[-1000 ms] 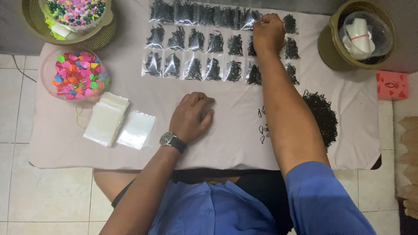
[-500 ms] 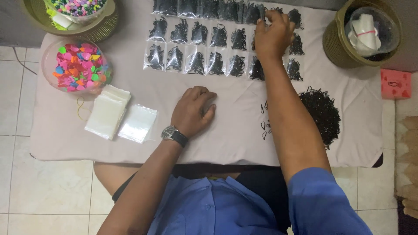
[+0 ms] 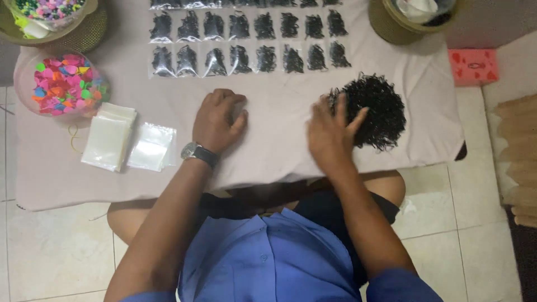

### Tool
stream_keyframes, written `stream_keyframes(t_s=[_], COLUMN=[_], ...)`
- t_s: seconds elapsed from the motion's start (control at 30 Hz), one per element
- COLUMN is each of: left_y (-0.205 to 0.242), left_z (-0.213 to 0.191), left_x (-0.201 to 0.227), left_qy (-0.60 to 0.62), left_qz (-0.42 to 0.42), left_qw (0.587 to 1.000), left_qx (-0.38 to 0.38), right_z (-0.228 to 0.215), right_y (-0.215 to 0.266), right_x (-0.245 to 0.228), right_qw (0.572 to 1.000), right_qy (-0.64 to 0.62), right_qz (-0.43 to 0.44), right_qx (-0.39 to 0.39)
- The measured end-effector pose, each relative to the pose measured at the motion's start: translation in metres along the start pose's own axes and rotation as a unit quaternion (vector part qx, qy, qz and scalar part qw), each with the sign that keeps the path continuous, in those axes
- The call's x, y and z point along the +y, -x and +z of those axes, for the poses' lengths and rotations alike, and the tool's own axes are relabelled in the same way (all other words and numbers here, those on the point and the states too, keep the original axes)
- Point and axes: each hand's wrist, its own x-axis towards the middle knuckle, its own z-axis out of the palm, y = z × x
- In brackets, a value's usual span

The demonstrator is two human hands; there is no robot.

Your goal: The person picks up small black rubber bands from a pile and places them into small plastic bags, one bag at a time.

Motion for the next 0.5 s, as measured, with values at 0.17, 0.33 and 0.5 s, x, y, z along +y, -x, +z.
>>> stream_keyframes(t_s=[0.17, 0.33, 0.5], left_y=[0.006, 0.005, 0.005], left_z=[0.003, 0.006, 0.001], left_x=[-0.004, -0.007, -0.003], left_qy=[-0.032, -0.04, -0.035], left_qz=[-0.01, -0.011, -0.027], left_qw=[0.999, 0.999, 0.998], left_qx=[-0.01, -0.013, -0.034], right_z=[-0.01, -0.016, 0.019], right_y=[0.021, 0.03, 0.038], right_x=[0.048, 0.017, 0.008], right_qw=[0.996, 0.999, 0.998], right_qy=[0.005, -0.051, -0.023], right_qz=[0.08, 0.02, -0.014], right_qx=[0.037, -0.001, 0.062])
